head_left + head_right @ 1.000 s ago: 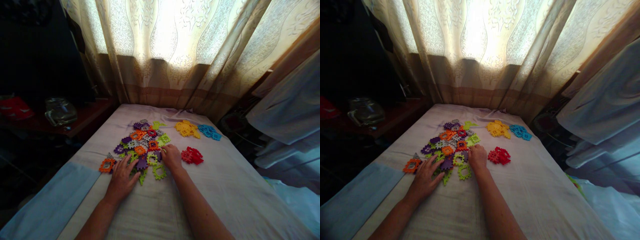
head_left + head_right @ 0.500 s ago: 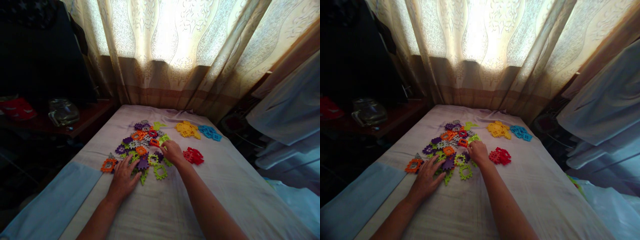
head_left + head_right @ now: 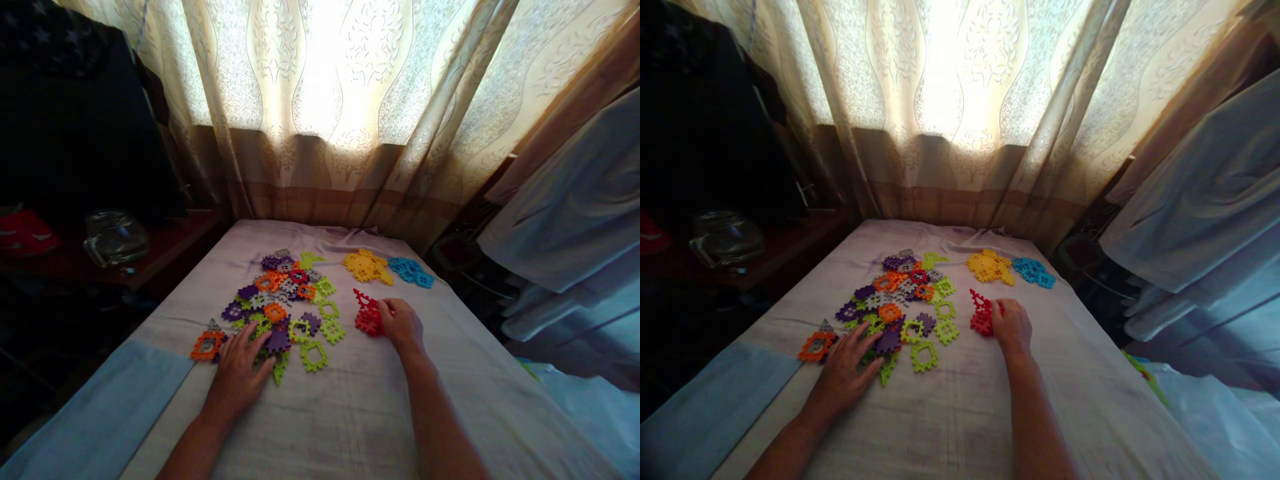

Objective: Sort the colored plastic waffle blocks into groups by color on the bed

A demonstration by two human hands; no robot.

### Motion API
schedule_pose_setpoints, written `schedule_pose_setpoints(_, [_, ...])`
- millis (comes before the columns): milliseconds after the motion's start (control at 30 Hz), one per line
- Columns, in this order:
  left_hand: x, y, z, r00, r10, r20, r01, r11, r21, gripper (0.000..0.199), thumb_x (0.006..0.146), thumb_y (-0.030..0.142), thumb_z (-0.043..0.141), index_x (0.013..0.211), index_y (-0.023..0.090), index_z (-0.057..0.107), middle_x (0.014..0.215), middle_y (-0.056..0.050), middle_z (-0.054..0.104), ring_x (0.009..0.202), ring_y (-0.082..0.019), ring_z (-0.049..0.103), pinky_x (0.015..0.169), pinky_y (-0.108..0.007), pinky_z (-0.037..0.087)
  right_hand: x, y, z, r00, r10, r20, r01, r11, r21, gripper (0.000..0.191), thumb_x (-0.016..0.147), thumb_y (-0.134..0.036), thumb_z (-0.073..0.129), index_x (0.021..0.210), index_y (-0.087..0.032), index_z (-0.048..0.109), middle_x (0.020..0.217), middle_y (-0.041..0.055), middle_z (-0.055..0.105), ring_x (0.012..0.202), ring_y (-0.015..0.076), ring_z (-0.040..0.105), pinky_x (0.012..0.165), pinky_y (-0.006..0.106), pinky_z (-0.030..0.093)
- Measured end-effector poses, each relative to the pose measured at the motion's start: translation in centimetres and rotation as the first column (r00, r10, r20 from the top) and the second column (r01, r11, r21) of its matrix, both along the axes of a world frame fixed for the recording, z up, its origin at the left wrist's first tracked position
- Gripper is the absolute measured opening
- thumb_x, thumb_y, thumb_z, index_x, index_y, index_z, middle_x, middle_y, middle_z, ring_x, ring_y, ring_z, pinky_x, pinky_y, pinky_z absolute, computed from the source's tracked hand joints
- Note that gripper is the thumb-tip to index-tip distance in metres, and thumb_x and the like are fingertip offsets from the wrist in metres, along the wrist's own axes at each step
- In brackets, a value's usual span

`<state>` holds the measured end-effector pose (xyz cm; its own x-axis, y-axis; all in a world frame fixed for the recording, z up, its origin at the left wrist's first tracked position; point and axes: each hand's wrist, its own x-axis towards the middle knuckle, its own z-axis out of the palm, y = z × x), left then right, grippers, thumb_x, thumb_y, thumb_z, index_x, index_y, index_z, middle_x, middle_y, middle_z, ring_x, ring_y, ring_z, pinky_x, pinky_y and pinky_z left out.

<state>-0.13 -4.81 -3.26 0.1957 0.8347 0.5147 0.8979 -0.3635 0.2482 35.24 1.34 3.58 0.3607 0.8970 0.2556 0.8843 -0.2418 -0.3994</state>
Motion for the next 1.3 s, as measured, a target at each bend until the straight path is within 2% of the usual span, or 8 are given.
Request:
schedule_pose_setpoints(133, [-0.1, 0.1, -0.2, 1.000, 0.001, 0.003, -0.001, 1.000, 0.010, 0.041, 0.089, 0.042, 0.052, 0.128, 0.030, 0.058, 0.140, -0.010, 0.052, 0.127, -0.031, 0.050, 0.105, -0.056, 0.040, 0.9, -0.6, 0.4, 0.987, -0.134, 0.089, 0.136, 0.991, -0.010, 0.034, 0.092, -0.030, 0.045, 0.110, -0.015, 0.070, 0.113, 0.0140, 0.067, 0.102, 0.0259, 0.060, 0.084, 0.035, 0.043])
schedule_pose_setpoints(200, [-0.1, 0.1, -0.3, 1.000, -0.003, 0.008, 0.003, 1.000, 0.011, 0.041, 0.089, 0.042, 0.051, 0.128, 0.030, 0.058, 0.140, -0.010, 0.052, 0.127, -0.030, 0.050, 0.105, -0.056, 0.040, 0.1, -0.6, 0.8, 0.987, -0.113, 0.118, 0.109, 0.993, 0.038, 0.035, 0.092, -0.027, 0.045, 0.116, -0.016, 0.068, 0.117, 0.0138, 0.066, 0.105, 0.0257, 0.059, 0.088, 0.035, 0.043])
schedule_pose_setpoints(400, [-0.1, 0.0, -0.2, 0.999, 0.002, 0.032, -0.002, 1.000, -0.018, 0.041, 0.089, 0.043, 0.052, 0.128, 0.031, 0.058, 0.142, -0.008, 0.051, 0.129, -0.030, 0.048, 0.107, -0.057, 0.038, -6.5, 2.4, 1.6, 0.946, 0.292, 0.139, -0.294, 0.956, -0.005, 0.028, 0.092, -0.025, 0.048, 0.103, -0.020, 0.073, 0.111, 0.0089, 0.069, 0.104, 0.0210, 0.059, 0.094, 0.031, 0.041])
schedule_pose_setpoints(500, [-0.1, -0.2, -0.2, 0.999, 0.008, 0.040, -0.007, 1.000, -0.028, 0.040, 0.089, 0.042, 0.052, 0.127, 0.031, 0.058, 0.143, -0.008, 0.050, 0.130, -0.030, 0.047, 0.107, -0.058, 0.038, -10.2, 5.0, 1.9, 0.915, 0.382, 0.134, -0.367, 0.922, -0.119, 0.029, 0.093, -0.028, 0.046, 0.106, -0.023, 0.072, 0.112, 0.0077, 0.070, 0.106, 0.0198, 0.060, 0.092, 0.029, 0.041])
schedule_pose_setpoints(667, [-0.1, -0.3, -0.3, 0.999, 0.015, 0.042, -0.015, 1.000, -0.016, 0.040, 0.088, 0.039, 0.054, 0.128, 0.032, 0.058, 0.144, -0.008, 0.049, 0.131, -0.030, 0.046, 0.107, -0.057, 0.038, -14.0, 9.2, 1.7, 0.930, 0.351, 0.109, -0.319, 0.917, -0.238, 0.030, 0.094, -0.033, 0.044, 0.103, -0.023, 0.071, 0.106, 0.0107, 0.072, 0.098, 0.0223, 0.065, 0.080, 0.031, 0.045])
schedule_pose_setpoints(867, [0.0, -0.5, -0.3, 0.999, 0.029, 0.033, -0.028, 0.999, -0.040, 0.043, 0.088, 0.041, 0.055, 0.130, 0.032, 0.057, 0.145, -0.008, 0.048, 0.133, -0.030, 0.045, 0.108, -0.058, 0.038, -15.6, 12.0, 0.7, 0.960, 0.274, 0.066, -0.245, 0.928, -0.280, 0.029, 0.091, -0.037, 0.050, 0.104, -0.020, 0.068, 0.106, 0.0128, 0.072, 0.100, 0.0232, 0.066, 0.077, 0.030, 0.046])
schedule_pose_setpoints(1067, [-0.1, -0.5, -0.3, 0.999, 0.023, 0.032, -0.021, 0.998, -0.055, 0.043, 0.088, 0.042, 0.055, 0.131, 0.032, 0.056, 0.144, -0.008, 0.050, 0.133, -0.029, 0.045, 0.110, -0.056, 0.036, -15.0, 12.5, 0.5, 0.973, 0.231, -0.004, -0.220, 0.919, -0.327, 0.027, 0.089, -0.030, 0.050, 0.108, -0.023, 0.068, 0.108, 0.0063, 0.073, 0.101, 0.0186, 0.067, 0.072, 0.025, 0.045])
schedule_pose_setpoints(1300, [0.1, -0.5, 0.3, 0.999, 0.020, 0.049, -0.017, 0.997, -0.073, 0.040, 0.089, 0.044, 0.053, 0.126, 0.031, 0.059, 0.143, -0.008, 0.050, 0.132, -0.030, 0.045, 0.108, -0.058, 0.037, -15.0, 11.7, 1.1, 0.969, 0.246, 0.005, -0.231, 0.915, -0.332, 0.039, 0.089, -0.050, 0.050, 0.107, -0.021, 0.069, 0.109, 0.0108, 0.072, 0.104, 0.0232, 0.066, 0.076, 0.028, 0.047])
